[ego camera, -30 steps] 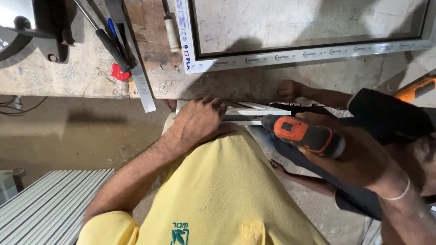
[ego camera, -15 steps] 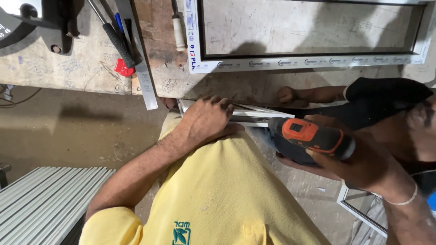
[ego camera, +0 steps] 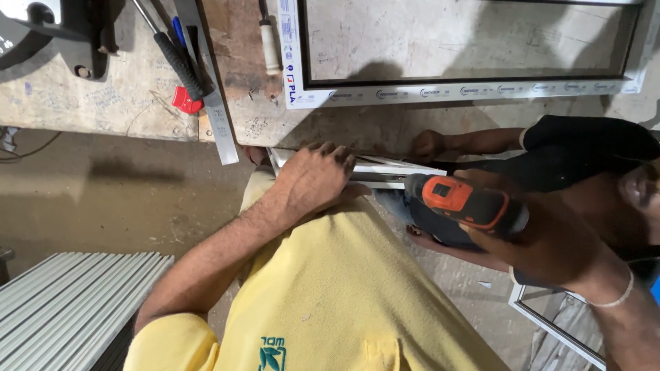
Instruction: The recorder is assembling and securing components of white window frames using manual tools and a power drill on a workshop table.
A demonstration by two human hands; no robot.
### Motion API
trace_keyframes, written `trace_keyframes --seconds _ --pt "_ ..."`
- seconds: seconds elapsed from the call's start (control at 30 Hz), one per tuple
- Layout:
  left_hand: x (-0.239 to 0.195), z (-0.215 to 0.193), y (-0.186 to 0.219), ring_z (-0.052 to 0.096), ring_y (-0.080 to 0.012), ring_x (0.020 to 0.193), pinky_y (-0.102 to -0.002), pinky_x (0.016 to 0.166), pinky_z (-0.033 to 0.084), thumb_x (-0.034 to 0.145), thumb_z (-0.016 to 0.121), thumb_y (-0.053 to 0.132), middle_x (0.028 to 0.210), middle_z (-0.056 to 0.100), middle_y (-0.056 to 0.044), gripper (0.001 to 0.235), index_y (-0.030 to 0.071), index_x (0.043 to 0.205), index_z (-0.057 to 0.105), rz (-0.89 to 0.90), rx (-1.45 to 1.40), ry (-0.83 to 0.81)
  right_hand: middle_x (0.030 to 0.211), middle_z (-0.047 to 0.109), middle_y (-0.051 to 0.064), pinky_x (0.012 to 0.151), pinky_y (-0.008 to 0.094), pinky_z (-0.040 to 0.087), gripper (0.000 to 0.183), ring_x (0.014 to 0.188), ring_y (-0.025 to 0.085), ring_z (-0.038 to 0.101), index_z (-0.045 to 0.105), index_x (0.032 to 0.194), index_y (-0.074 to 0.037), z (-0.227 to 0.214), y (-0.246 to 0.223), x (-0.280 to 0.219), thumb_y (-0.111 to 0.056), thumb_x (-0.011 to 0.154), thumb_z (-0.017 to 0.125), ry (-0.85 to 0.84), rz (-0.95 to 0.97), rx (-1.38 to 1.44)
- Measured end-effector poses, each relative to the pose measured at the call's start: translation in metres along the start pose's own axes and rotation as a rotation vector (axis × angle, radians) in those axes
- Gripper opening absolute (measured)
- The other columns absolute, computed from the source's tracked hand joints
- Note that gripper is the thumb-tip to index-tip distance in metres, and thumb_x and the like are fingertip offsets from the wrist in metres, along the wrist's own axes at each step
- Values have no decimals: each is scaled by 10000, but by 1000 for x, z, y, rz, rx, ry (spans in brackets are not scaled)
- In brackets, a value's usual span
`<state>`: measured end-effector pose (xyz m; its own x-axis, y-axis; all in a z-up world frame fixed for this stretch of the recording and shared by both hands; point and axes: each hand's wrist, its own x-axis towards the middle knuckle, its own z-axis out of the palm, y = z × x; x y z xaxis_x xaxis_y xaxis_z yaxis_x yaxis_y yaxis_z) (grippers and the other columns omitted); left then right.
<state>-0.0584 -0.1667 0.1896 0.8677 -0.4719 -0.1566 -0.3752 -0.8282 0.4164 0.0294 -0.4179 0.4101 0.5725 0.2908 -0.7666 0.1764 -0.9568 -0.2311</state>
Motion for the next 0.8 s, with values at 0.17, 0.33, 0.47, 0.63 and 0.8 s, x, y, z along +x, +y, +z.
trace_keyframes --seconds 0.17,0.33,0.47,0.63,0.8 --pt "0 -5 0 665 -283 1126 -433 788 621 1010 383 643 1231 686 -139 715 29 1271 643 22 17 -31 731 750 66 657 347 607 615 683 182 758 567 1445 -196 -1 -4 -2 -389 884 728 -23 58 -39" --pt "0 -5 -1 666 -285 1124 -433 818 611 998 386 655 1234 685 -140 732 26 1268 646 28 24 13 669 711 75 652 350 599 604 648 191 719 575 1458 -206 2 0 -7 -396 907 729 -18 79 -35" --pt "0 -6 -1 666 -275 1147 -433 903 588 996 401 647 1255 684 -135 709 38 1252 657 38 17 15 642 705 10 596 325 561 600 612 141 682 590 1430 -150 4 3 -10 -362 885 725 84 -69 92" --pt "9 -2 -5 678 -266 1082 -415 866 600 1009 416 613 1196 691 -129 646 56 1204 679 116 -35 91 616 648 79 594 362 542 644 567 188 646 567 1481 -216 1 -9 -16 -339 884 774 39 120 74" --pt "35 -25 -1 703 -218 910 -356 771 604 1124 312 393 1064 681 -139 470 55 1317 576 226 -17 -194 815 712 103 674 328 566 648 720 178 684 553 1463 -137 8 26 -28 -252 865 775 107 -55 190"
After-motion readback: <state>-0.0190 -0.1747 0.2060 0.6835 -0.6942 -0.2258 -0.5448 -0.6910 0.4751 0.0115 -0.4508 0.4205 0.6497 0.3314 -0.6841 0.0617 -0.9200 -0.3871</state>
